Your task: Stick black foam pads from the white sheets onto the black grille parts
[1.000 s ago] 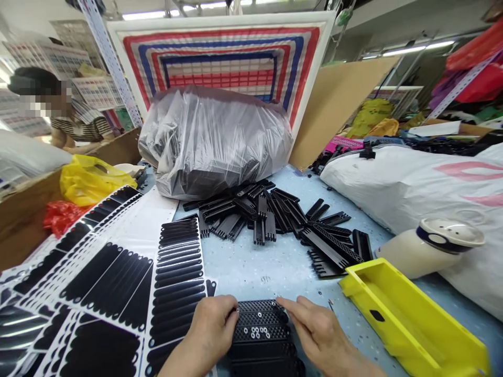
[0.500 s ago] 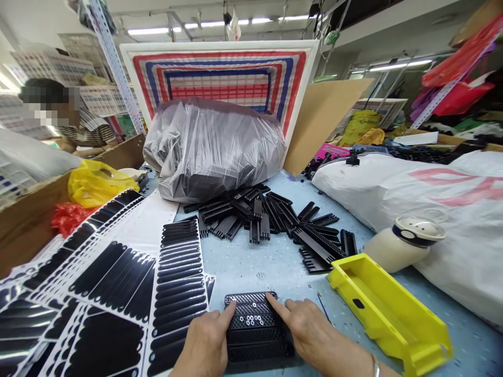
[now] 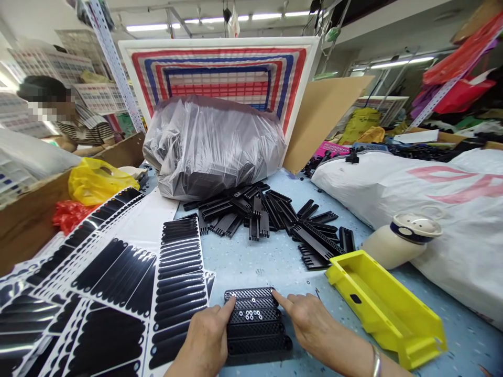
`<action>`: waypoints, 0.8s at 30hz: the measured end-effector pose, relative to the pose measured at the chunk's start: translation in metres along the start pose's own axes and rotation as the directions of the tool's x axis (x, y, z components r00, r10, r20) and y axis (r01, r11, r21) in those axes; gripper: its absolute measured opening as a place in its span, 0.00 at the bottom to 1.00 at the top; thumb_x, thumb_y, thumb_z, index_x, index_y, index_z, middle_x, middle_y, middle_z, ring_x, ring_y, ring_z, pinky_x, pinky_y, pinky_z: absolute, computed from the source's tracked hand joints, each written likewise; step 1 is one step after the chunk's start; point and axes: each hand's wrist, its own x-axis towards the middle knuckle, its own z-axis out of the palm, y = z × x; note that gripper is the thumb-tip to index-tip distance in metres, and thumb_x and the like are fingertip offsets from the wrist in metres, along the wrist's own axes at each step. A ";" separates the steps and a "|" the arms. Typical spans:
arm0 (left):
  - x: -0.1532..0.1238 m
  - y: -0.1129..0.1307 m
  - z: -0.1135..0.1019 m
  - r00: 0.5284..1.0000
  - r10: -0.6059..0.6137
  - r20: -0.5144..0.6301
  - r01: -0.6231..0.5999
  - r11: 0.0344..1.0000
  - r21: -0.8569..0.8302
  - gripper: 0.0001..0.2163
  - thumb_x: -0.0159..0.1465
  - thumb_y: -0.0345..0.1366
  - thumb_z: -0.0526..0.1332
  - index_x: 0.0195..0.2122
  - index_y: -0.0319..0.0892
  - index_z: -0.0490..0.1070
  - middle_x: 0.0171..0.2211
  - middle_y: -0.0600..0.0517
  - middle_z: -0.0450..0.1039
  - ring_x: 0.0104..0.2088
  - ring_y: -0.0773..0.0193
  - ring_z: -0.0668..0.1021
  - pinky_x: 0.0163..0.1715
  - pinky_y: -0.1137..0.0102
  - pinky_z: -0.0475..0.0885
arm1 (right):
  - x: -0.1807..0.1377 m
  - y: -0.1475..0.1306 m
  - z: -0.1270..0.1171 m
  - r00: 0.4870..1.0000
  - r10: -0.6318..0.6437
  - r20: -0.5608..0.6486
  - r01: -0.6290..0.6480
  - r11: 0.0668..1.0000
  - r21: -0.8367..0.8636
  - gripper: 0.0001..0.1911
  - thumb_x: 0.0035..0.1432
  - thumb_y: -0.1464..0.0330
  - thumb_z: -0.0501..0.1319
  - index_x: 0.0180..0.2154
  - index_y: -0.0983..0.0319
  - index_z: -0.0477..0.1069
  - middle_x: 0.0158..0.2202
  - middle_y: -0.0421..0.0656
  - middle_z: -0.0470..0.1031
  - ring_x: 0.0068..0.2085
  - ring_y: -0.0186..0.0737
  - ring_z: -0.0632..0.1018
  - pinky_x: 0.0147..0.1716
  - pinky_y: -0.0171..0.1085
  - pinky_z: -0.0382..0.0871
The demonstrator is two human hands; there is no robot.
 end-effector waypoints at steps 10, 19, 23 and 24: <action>0.001 0.008 -0.012 0.999 -0.014 0.051 0.010 0.997 0.078 0.29 0.54 0.21 0.54 0.60 0.35 0.68 0.32 0.41 0.80 0.29 0.52 0.82 0.29 0.63 0.79 | 0.000 0.020 0.050 0.982 -0.093 -0.161 0.098 0.995 0.024 0.33 0.52 0.84 0.46 0.60 0.70 0.66 0.32 0.50 0.81 0.29 0.46 0.81 0.28 0.40 0.72; 0.017 0.017 -0.031 0.937 -0.093 0.338 0.006 0.968 0.250 0.36 0.50 0.22 0.56 0.64 0.35 0.64 0.32 0.42 0.80 0.29 0.53 0.82 0.29 0.64 0.78 | -0.001 0.024 0.059 0.973 -0.100 -0.210 0.110 0.993 0.033 0.32 0.55 0.83 0.45 0.61 0.70 0.64 0.30 0.48 0.81 0.28 0.47 0.81 0.26 0.40 0.72; 0.009 0.001 -0.030 0.961 -0.068 0.268 0.008 0.976 0.217 0.37 0.50 0.20 0.54 0.64 0.38 0.64 0.31 0.44 0.81 0.27 0.55 0.81 0.30 0.66 0.77 | -0.002 0.028 0.059 0.971 -0.122 -0.205 0.135 0.990 0.050 0.33 0.53 0.83 0.46 0.61 0.68 0.63 0.31 0.48 0.82 0.28 0.45 0.82 0.27 0.39 0.73; 0.007 -0.003 -0.030 0.966 -0.061 0.252 0.015 0.983 0.182 0.36 0.51 0.20 0.54 0.64 0.38 0.64 0.31 0.44 0.81 0.28 0.55 0.81 0.31 0.65 0.78 | -0.002 0.028 0.059 0.972 -0.121 -0.202 0.133 0.990 0.049 0.34 0.53 0.83 0.46 0.61 0.68 0.63 0.32 0.48 0.82 0.29 0.45 0.82 0.27 0.39 0.73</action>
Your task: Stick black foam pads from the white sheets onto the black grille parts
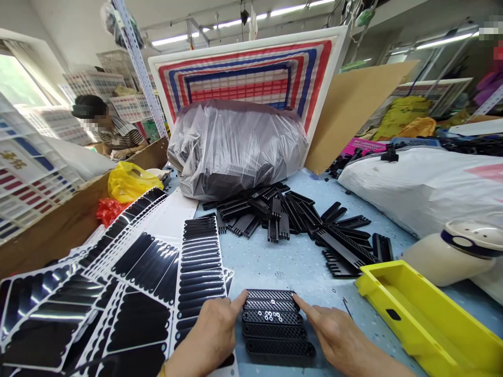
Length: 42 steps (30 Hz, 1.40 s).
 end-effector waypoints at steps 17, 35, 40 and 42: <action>-0.001 -0.003 -0.002 0.999 -0.041 -0.002 0.040 0.972 -0.230 0.28 0.61 0.23 0.51 0.63 0.40 0.66 0.37 0.42 0.83 0.35 0.51 0.84 0.36 0.61 0.79 | 0.011 -0.005 -0.016 0.998 0.025 -0.060 -0.020 0.997 0.078 0.28 0.59 0.81 0.44 0.58 0.68 0.68 0.31 0.48 0.81 0.28 0.43 0.81 0.27 0.38 0.71; 0.001 0.034 -0.014 0.983 0.058 0.176 -0.062 0.998 0.018 0.30 0.55 0.21 0.55 0.62 0.36 0.67 0.35 0.40 0.81 0.32 0.46 0.83 0.31 0.55 0.81 | 0.034 -0.051 -0.048 0.982 -0.109 0.155 0.142 0.964 -0.223 0.36 0.50 0.82 0.54 0.62 0.66 0.63 0.33 0.47 0.77 0.29 0.45 0.76 0.29 0.40 0.59; 0.003 0.038 -0.021 0.975 0.050 0.217 -0.067 0.995 0.070 0.31 0.56 0.21 0.55 0.63 0.36 0.66 0.36 0.39 0.81 0.32 0.48 0.84 0.32 0.58 0.81 | 0.022 -0.049 -0.053 0.975 -0.155 0.160 0.204 0.910 -0.362 0.39 0.42 0.82 0.54 0.60 0.68 0.64 0.27 0.45 0.74 0.24 0.44 0.73 0.27 0.40 0.56; 0.004 0.038 -0.022 0.973 0.053 0.225 -0.070 0.995 0.070 0.32 0.55 0.20 0.55 0.63 0.35 0.65 0.36 0.39 0.81 0.32 0.48 0.84 0.33 0.58 0.81 | 0.015 -0.046 -0.053 0.975 -0.158 0.155 0.209 0.886 -0.414 0.40 0.41 0.82 0.55 0.61 0.69 0.63 0.27 0.44 0.74 0.24 0.44 0.72 0.28 0.41 0.58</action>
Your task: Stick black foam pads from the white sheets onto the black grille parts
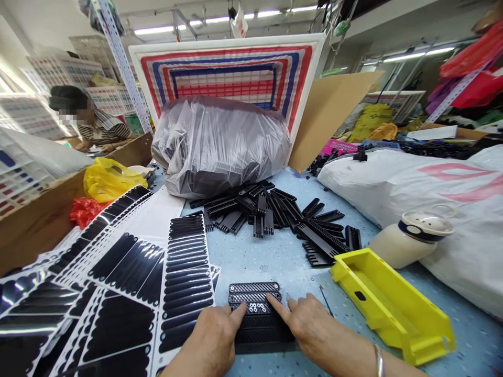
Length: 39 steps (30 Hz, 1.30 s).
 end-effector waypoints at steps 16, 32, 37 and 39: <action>-0.003 -0.001 0.000 0.999 -0.004 0.038 0.006 0.999 -0.041 0.35 0.54 0.19 0.54 0.66 0.36 0.61 0.41 0.39 0.80 0.37 0.51 0.82 0.38 0.59 0.80 | -0.012 0.002 0.017 0.996 0.075 0.057 -0.079 0.994 0.071 0.37 0.44 0.85 0.50 0.59 0.71 0.62 0.23 0.42 0.73 0.22 0.41 0.72 0.21 0.39 0.52; -0.006 -0.010 0.007 0.997 -0.050 -0.054 0.050 0.999 -0.008 0.33 0.56 0.18 0.53 0.64 0.37 0.62 0.36 0.41 0.78 0.33 0.51 0.82 0.34 0.57 0.80 | -0.024 -0.008 0.054 0.988 0.130 -0.080 -0.116 0.981 0.156 0.46 0.42 0.86 0.50 0.66 0.72 0.45 0.26 0.42 0.74 0.25 0.42 0.74 0.26 0.38 0.65; -0.005 -0.004 0.003 0.999 -0.050 -0.011 0.050 0.999 0.017 0.34 0.55 0.18 0.53 0.65 0.37 0.61 0.36 0.41 0.79 0.32 0.50 0.82 0.32 0.57 0.80 | -0.023 -0.008 0.056 0.983 0.117 -0.145 -0.099 0.987 0.130 0.44 0.42 0.84 0.50 0.64 0.73 0.47 0.24 0.41 0.73 0.22 0.43 0.73 0.25 0.38 0.63; -0.004 -0.006 0.004 0.998 -0.061 -0.024 0.061 0.998 0.026 0.34 0.55 0.18 0.53 0.65 0.39 0.61 0.35 0.42 0.78 0.32 0.51 0.81 0.32 0.58 0.79 | -0.023 -0.008 0.056 0.979 0.113 -0.167 -0.095 0.989 0.113 0.43 0.41 0.83 0.51 0.63 0.74 0.49 0.23 0.41 0.72 0.22 0.43 0.72 0.24 0.38 0.62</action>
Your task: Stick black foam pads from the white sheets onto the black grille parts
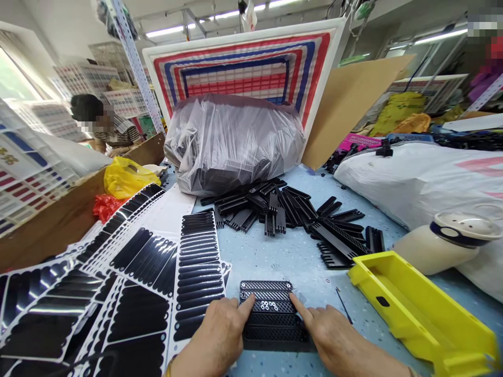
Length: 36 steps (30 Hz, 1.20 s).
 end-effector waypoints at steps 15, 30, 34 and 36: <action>-0.009 -0.027 0.024 0.987 0.021 -0.160 -0.012 0.998 0.060 0.38 0.47 0.18 0.55 0.63 0.42 0.65 0.30 0.46 0.78 0.26 0.55 0.79 0.27 0.66 0.75 | 0.002 -0.003 -0.005 0.999 0.017 0.036 -0.017 1.000 -0.002 0.44 0.41 0.85 0.51 0.64 0.73 0.51 0.24 0.41 0.73 0.22 0.42 0.72 0.24 0.37 0.65; -0.003 -0.030 0.002 0.995 0.040 -0.086 -0.051 0.991 -0.125 0.31 0.54 0.20 0.54 0.60 0.40 0.68 0.31 0.45 0.81 0.28 0.54 0.81 0.30 0.65 0.76 | -0.002 -0.002 0.005 0.995 0.047 0.093 -0.054 0.996 0.073 0.46 0.43 0.85 0.50 0.66 0.71 0.48 0.28 0.44 0.76 0.25 0.44 0.75 0.26 0.39 0.69; -0.006 -0.025 0.006 0.993 0.038 -0.112 -0.059 0.979 -0.195 0.30 0.57 0.20 0.52 0.62 0.38 0.65 0.33 0.44 0.82 0.30 0.55 0.82 0.31 0.66 0.76 | -0.003 -0.003 0.004 0.994 0.051 0.101 -0.054 0.998 0.021 0.46 0.42 0.85 0.51 0.66 0.72 0.45 0.28 0.44 0.75 0.25 0.44 0.75 0.27 0.40 0.70; -0.007 -0.021 0.007 0.994 0.053 -0.093 -0.065 0.989 -0.131 0.33 0.54 0.18 0.52 0.64 0.36 0.62 0.33 0.44 0.81 0.29 0.55 0.81 0.31 0.66 0.77 | -0.002 -0.003 0.003 0.993 0.040 0.114 -0.040 0.999 0.000 0.47 0.42 0.85 0.51 0.66 0.73 0.44 0.28 0.44 0.75 0.25 0.45 0.75 0.26 0.40 0.70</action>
